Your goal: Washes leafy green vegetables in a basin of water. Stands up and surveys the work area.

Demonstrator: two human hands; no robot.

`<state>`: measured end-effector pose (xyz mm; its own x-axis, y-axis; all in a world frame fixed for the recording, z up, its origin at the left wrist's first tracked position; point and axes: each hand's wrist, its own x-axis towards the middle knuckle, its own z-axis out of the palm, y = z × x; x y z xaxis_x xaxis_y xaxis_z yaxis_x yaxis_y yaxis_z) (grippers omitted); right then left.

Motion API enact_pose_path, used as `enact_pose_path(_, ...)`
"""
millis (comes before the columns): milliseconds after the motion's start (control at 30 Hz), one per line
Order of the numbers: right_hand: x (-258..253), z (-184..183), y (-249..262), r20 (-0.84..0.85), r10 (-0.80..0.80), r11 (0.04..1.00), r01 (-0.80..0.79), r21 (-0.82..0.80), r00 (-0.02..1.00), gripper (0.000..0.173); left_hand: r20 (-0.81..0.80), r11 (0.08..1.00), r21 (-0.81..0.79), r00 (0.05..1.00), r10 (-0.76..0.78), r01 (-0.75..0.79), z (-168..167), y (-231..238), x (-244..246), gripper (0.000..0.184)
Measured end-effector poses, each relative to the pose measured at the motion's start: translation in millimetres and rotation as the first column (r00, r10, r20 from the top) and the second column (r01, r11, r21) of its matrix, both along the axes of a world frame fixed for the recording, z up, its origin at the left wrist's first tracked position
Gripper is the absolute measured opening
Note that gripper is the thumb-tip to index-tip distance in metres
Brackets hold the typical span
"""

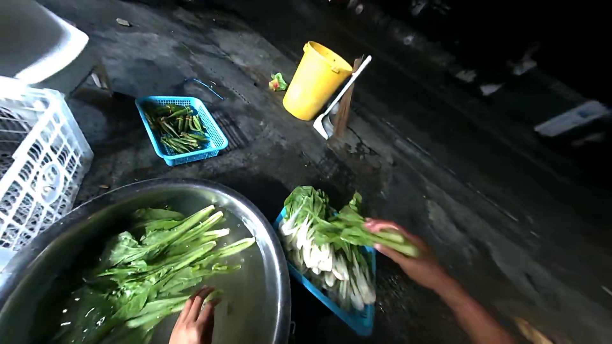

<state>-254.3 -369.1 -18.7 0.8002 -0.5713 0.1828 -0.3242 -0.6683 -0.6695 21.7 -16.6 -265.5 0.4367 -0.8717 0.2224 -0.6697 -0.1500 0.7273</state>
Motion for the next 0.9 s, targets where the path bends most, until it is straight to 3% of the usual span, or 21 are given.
enact_pose_path(167, 8.7, 48.9, 32.7, 0.079, 0.234, 0.966, -0.241, 0.089, 0.969, 0.027, -0.160, 0.988, -0.114, 0.984, 0.084, -0.103, 39.5, -22.0, -4.9, 0.037)
enact_pose_path(267, 31.4, 47.0, 57.7, 0.133, 0.342, 0.920, -0.360, 0.155, 0.930, 0.026, -0.115, 0.970, -0.204, 0.988, 0.107, -0.129, 77.6, -31.4, -6.7, 0.063)
enact_pose_path(333, 48.5, 40.2, 70.4, 0.174, 0.419, 0.872, -0.448, 0.199, 0.891, 0.027, -0.061, 0.983, -0.161, 0.995, 0.076, -0.085, 99.2, -31.7, -10.4, 0.069)
enact_pose_path(367, 56.1, 36.3, 74.3, 0.193, 0.450, 0.849, -0.485, 0.211, 0.872, 0.026, -0.044, 0.991, -0.119, 0.997, 0.060, -0.065, 105.1, -30.1, -13.4, 0.063)
enact_pose_path(467, 70.4, 29.2, 79.2, 0.215, 0.502, 0.808, -0.543, 0.228, 0.838, 0.023, 0.026, 1.000, -0.012, 0.999, 0.027, -0.027, 105.9, -18.2, -20.5, 0.021)
enact_pose_path(533, 72.5, 27.6, 73.2, 0.216, 0.470, 0.817, -0.514, 0.260, 0.856, 0.025, -0.014, 0.995, 0.092, 0.999, -0.035, 0.037, 105.5, -4.1, -16.4, 0.018)
enact_pose_path(567, 71.2, 28.8, 66.8, 0.208, 0.433, 0.838, -0.477, 0.266, 0.877, 0.027, -0.128, 0.976, 0.183, 0.988, -0.092, 0.114, 107.0, 3.7, -10.2, 0.023)
enact_pose_path(633, 63.3, 31.2, 48.0, 0.209, 0.314, 0.898, -0.362, 0.252, 0.926, 0.028, -0.474, 0.895, 0.305, 0.867, -0.155, 0.327, 99.0, 17.3, 7.4, 0.035)
enact_pose_path(733, 48.7, 35.2, 15.8, 0.212, 0.079, 0.989, -0.104, 0.110, 0.974, 0.031, -0.803, 0.931, 0.098, 0.581, -0.135, 0.352, 66.4, 38.1, 14.5, 0.034)
enact_pose_path(800, 46.7, 34.8, -2.4, 0.181, 0.011, 0.993, 0.010, -0.115, 0.983, 0.035, -0.906, 0.952, 0.051, 0.416, -0.083, 0.301, 62.9, 47.1, 14.9, 0.031)
enact_pose_path(900, 57.3, 9.4, -33.1, 0.034, -0.034, 0.885, 0.046, -0.463, 0.999, 0.032, -0.949, 0.967, 0.105, 0.313, 0.027, 0.232, 70.2, 52.4, 14.8, 0.033)
